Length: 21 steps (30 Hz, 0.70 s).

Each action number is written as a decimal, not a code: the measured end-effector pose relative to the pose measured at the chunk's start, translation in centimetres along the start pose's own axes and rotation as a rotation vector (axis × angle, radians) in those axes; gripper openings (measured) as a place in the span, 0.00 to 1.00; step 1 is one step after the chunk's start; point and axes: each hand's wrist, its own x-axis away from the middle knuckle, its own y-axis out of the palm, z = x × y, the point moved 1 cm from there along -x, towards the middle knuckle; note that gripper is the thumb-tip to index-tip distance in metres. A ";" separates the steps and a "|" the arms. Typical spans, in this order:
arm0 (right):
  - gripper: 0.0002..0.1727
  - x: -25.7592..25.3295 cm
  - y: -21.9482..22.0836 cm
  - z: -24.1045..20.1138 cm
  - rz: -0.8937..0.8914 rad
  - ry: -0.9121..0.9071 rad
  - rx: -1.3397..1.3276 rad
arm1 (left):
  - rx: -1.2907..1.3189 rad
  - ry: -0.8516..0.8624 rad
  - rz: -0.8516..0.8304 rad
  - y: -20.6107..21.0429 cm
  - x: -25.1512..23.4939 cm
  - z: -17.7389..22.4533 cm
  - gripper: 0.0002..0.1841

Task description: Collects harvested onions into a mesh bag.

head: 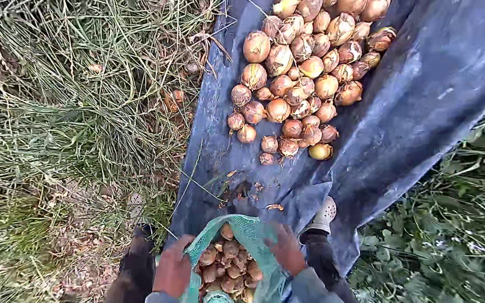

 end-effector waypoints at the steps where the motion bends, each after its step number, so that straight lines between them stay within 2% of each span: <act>1: 0.40 -3.2 -3.1 -1.4 0.156 -0.007 -0.006 | 0.003 0.010 0.001 0.3 0.2 -0.1 0.20; 3: 0.47 -10.2 -8.1 -4.0 0.367 0.005 -0.097 | 0.011 0.006 -0.012 0.9 0.3 -0.1 0.20; 6: 0.49 -19.2 -10.6 -8.0 0.426 0.134 -0.238 | 0.009 0.007 -0.012 1.6 0.3 -0.1 0.20; 8: 0.52 -22.5 -10.4 -10.0 0.432 0.232 -0.172 | -0.008 0.003 -0.016 1.8 0.2 0.2 0.20; 11: 0.49 -23.5 -9.4 -10.3 0.469 0.291 -0.048 | -0.047 -0.027 -0.021 1.6 0.4 0.5 0.20; 14: 0.52 -22.0 -10.4 -8.4 0.430 0.187 0.024 | -0.048 -0.010 -0.004 1.7 0.3 0.4 0.20; 16: 0.55 -18.5 -10.2 -7.5 0.444 0.042 -0.088 | -0.058 -0.004 -0.005 1.8 -0.1 0.3 0.20; 18: 0.56 -12.0 -7.2 -6.7 0.397 -0.117 -0.435 | -0.072 -0.019 -0.014 1.8 -0.2 0.0 0.19; 19: 0.54 -8.1 -4.5 -6.3 0.319 -0.165 -0.686 | -0.075 -0.023 -0.011 1.8 -0.2 0.0 0.19; 21: 0.50 -0.6 2.8 -4.8 -0.015 -0.138 -1.243 | -0.079 -0.036 0.000 1.7 -0.4 -0.1 0.20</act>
